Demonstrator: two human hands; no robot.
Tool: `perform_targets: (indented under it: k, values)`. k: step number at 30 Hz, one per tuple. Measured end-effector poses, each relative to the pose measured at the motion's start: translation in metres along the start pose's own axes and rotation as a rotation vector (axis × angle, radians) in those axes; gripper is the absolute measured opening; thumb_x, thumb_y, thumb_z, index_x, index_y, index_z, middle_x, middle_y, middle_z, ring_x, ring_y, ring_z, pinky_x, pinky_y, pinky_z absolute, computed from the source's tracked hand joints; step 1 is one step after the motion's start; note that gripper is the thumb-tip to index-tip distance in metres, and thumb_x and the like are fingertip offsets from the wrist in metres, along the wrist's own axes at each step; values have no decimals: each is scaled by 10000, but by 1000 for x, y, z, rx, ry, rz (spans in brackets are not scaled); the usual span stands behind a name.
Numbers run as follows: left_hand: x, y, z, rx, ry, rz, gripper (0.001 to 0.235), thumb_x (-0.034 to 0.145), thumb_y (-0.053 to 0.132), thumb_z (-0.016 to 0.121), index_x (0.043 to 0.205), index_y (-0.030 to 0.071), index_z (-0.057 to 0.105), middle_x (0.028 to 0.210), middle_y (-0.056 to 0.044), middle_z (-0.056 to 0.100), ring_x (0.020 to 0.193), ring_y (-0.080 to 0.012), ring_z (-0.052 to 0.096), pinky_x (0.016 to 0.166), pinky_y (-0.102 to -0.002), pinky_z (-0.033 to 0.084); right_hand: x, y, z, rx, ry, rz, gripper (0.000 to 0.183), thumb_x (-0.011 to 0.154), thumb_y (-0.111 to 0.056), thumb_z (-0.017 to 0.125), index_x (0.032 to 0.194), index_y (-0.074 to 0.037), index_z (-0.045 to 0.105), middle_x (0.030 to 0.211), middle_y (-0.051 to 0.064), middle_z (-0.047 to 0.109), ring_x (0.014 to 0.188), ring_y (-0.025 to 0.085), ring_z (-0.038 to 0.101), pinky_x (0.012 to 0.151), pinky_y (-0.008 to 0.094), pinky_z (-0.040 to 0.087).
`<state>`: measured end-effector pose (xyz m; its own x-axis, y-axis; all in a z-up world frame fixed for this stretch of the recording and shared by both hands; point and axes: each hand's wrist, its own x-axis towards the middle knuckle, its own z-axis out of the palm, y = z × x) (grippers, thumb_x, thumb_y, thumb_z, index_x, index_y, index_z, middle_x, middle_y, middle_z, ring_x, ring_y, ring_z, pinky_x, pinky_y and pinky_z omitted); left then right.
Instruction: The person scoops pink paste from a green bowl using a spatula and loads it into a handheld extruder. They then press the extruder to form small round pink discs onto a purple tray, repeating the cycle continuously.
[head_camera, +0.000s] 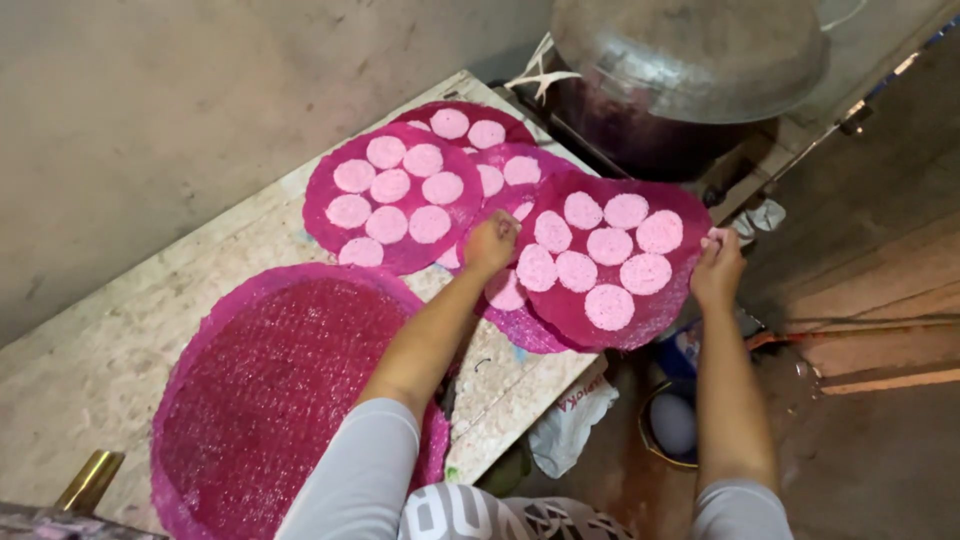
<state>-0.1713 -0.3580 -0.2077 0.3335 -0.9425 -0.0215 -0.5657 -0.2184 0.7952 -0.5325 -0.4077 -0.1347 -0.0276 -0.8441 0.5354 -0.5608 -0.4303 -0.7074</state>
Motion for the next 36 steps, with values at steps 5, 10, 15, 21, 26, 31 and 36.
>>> perform_targets:
  k: [5,10,15,21,26,31,36]
  values:
    - [0,-6,-3,49,-10,-39,106,966,263,621,1035,223,692,869,-61,729,783,-228,697,701,-418,536,-13,-8,10,73,13,73,118,1059,27,476,1128,22,571,991,159,668,937,225,705,838,337,549]
    - [-2,-8,-8,61,-39,-110,133,982,307,609,1044,222,691,877,-51,732,814,-235,703,736,-425,537,-28,-6,17,77,35,128,96,1069,51,469,1114,29,551,995,124,633,933,176,633,863,312,526]
    - [-2,-4,-20,73,-111,-158,183,966,364,632,1053,213,691,900,-54,730,831,-230,700,750,-421,540,-41,11,25,25,41,251,105,1057,65,487,1122,-1,538,982,97,638,919,171,631,851,296,522]
    - [-52,2,-89,-260,168,-91,289,946,247,663,1221,157,670,917,-69,729,801,-198,691,697,-372,556,-86,49,7,471,262,672,203,1032,-111,587,1206,-116,482,914,66,606,596,183,561,500,320,458]
    - [-160,-23,-240,-120,232,25,313,1001,173,635,1297,73,614,1094,-117,736,964,-181,703,839,-318,578,-166,53,-17,464,393,750,274,1050,-137,645,1253,-61,479,1043,69,601,753,163,576,600,315,468]
    - [-326,-57,-348,-134,639,-378,239,1061,131,620,1292,72,639,913,-58,616,775,-148,548,631,-325,492,-190,36,-16,345,280,802,317,1075,-170,634,1298,-26,460,1126,94,572,894,207,560,748,366,459]
    - [-463,-82,-337,-9,860,-406,249,984,41,595,1226,25,650,916,-80,676,815,-171,650,736,-310,533,-211,10,19,224,152,668,369,1100,-202,622,1343,9,442,1209,120,543,1035,252,544,897,417,449]
